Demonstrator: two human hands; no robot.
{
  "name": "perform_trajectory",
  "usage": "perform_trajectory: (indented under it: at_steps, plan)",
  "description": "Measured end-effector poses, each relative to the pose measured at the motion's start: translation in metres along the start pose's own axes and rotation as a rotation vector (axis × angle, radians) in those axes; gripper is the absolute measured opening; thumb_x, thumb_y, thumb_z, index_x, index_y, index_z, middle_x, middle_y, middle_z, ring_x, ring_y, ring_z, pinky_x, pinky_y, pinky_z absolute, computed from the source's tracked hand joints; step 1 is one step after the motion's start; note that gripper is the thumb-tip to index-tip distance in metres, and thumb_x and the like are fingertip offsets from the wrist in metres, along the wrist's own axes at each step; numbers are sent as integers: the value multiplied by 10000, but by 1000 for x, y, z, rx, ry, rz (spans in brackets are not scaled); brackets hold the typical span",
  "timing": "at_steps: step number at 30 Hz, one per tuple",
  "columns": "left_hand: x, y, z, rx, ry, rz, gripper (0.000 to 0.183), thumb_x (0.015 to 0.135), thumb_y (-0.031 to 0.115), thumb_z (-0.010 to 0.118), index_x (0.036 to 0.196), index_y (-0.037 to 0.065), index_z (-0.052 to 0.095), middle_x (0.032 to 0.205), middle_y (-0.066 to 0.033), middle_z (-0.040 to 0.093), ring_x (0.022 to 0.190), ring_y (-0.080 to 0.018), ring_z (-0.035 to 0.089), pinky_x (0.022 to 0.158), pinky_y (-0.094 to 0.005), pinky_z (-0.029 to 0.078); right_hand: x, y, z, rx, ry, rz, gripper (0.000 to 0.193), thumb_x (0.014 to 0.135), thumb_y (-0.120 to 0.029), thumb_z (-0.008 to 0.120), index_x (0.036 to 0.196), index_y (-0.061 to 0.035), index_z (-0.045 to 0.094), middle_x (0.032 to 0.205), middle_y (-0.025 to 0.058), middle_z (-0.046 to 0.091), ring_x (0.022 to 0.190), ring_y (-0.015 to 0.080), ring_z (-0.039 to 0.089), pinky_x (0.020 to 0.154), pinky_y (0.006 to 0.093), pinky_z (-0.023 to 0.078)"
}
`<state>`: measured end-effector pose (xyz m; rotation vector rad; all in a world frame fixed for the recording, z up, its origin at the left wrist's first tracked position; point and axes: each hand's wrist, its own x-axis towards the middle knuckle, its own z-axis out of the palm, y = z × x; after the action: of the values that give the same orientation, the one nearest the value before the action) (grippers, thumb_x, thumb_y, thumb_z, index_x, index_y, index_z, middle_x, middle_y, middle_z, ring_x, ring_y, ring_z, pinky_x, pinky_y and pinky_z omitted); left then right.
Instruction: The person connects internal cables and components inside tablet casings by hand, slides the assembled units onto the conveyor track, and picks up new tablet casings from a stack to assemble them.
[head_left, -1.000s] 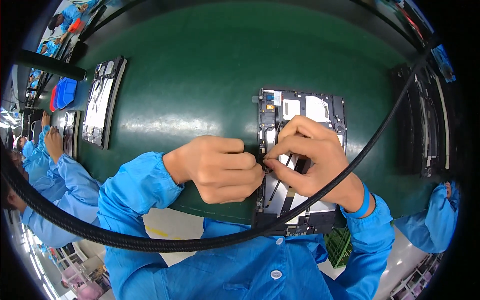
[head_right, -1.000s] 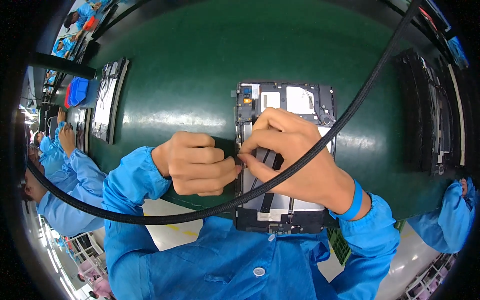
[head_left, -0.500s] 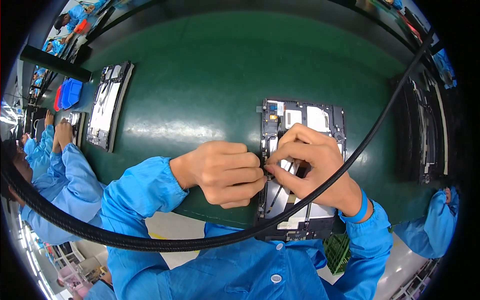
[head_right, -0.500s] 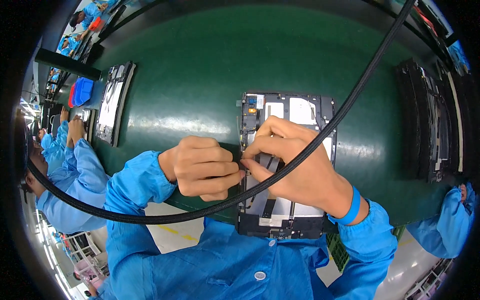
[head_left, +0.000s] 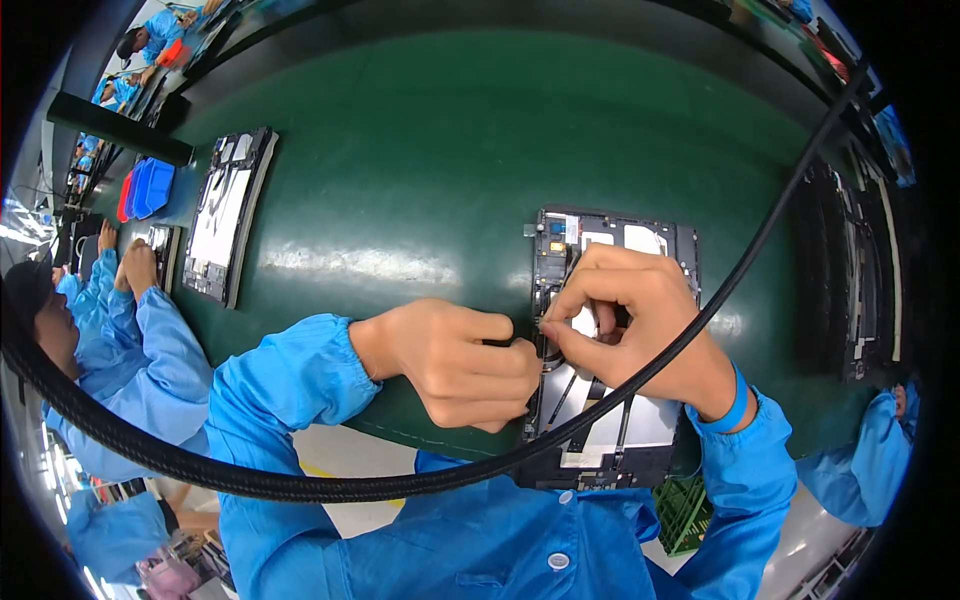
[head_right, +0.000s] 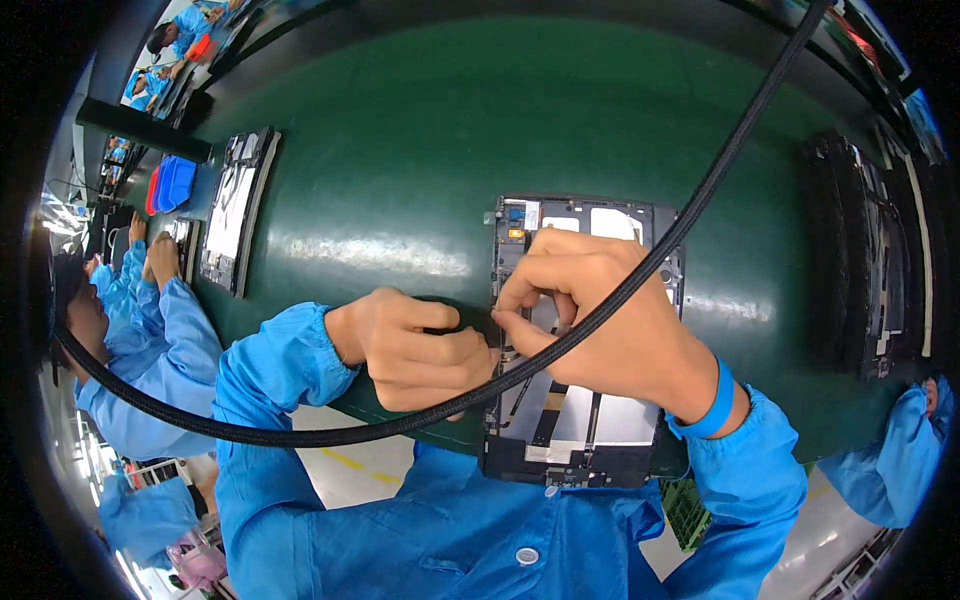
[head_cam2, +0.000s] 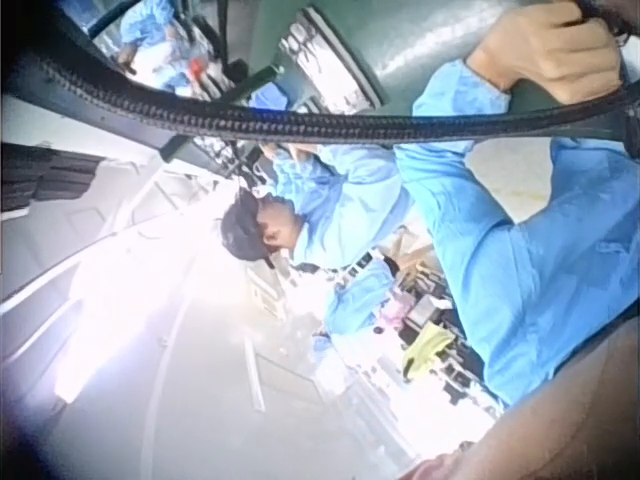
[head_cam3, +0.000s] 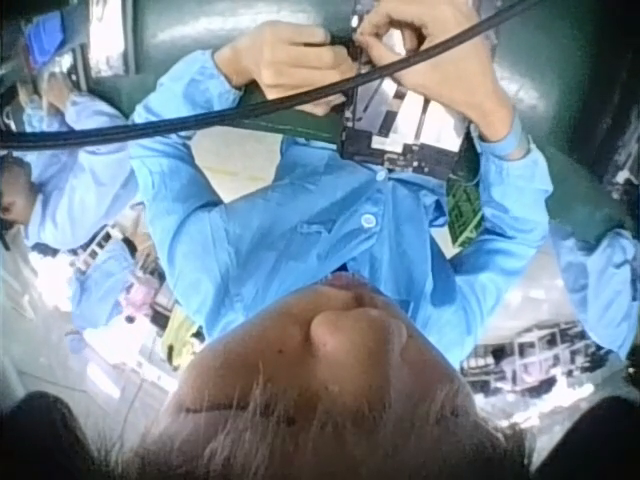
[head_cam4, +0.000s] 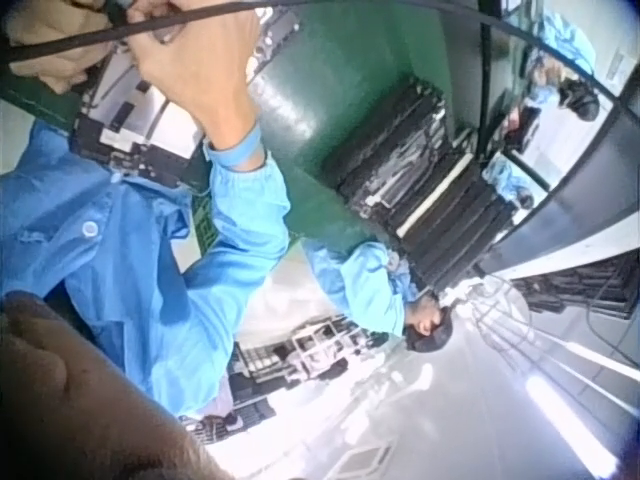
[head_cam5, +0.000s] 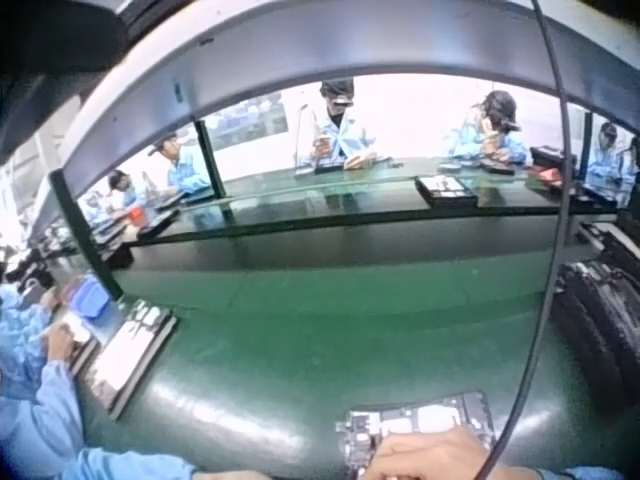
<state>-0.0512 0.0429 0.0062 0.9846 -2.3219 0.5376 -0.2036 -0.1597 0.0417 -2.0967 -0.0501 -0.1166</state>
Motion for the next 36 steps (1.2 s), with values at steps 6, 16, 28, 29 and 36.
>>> perform_trajectory:
  at_steps: [6, 16, 28, 29, 36]
  plan:
    - [0, 0, 2, -11, 27, 17, 276, 920, 241, 761, 748, 58, 645, 876, -115, 704, 798, -218, 659, 599, -324, 454, 1, 8, 6, 59, 88, -68, 75, 811, -53, 859, 864, -41, 808, 796, 42, 688, 577, 131, 566, 531, 297, 420]
    - [-2, -5, -1, -43, 45, -75, 213, 897, 203, 796, 876, -3, 749, 903, -101, 723, 806, -233, 696, 580, -336, 486, 0, 13, 7, 66, 129, -102, 78, 811, -41, 858, 876, -50, 817, 808, 39, 681, 583, 125, 552, 535, 295, 405]
    - [-1, -28, 0, -30, 56, -108, 198, 839, 198, 827, 828, 31, 721, 840, -48, 672, 728, -217, 642, 573, -323, 453, 11, 10, 0, 205, 110, 76, 69, 842, -48, 854, 902, -22, 835, 874, 78, 728, 599, 100, 572, 550, 276, 420]
    - [-1, -31, -1, -29, 53, -98, 197, 839, 198, 829, 821, 38, 716, 835, -47, 667, 724, -217, 637, 573, -325, 455, 12, 10, -1, 202, 114, 74, 69, 842, -48, 854, 902, -22, 835, 874, 78, 728, 599, 100, 572, 550, 276, 420]
    - [-3, -46, -1, -43, -4, -86, 209, 905, 215, 774, 894, 6, 785, 853, -86, 716, 732, -231, 670, 598, -333, 532, 14, 15, -1, 233, 110, 140, 57, 858, -51, 831, 903, -18, 823, 887, 71, 731, 565, 78, 563, 546, 272, 408]
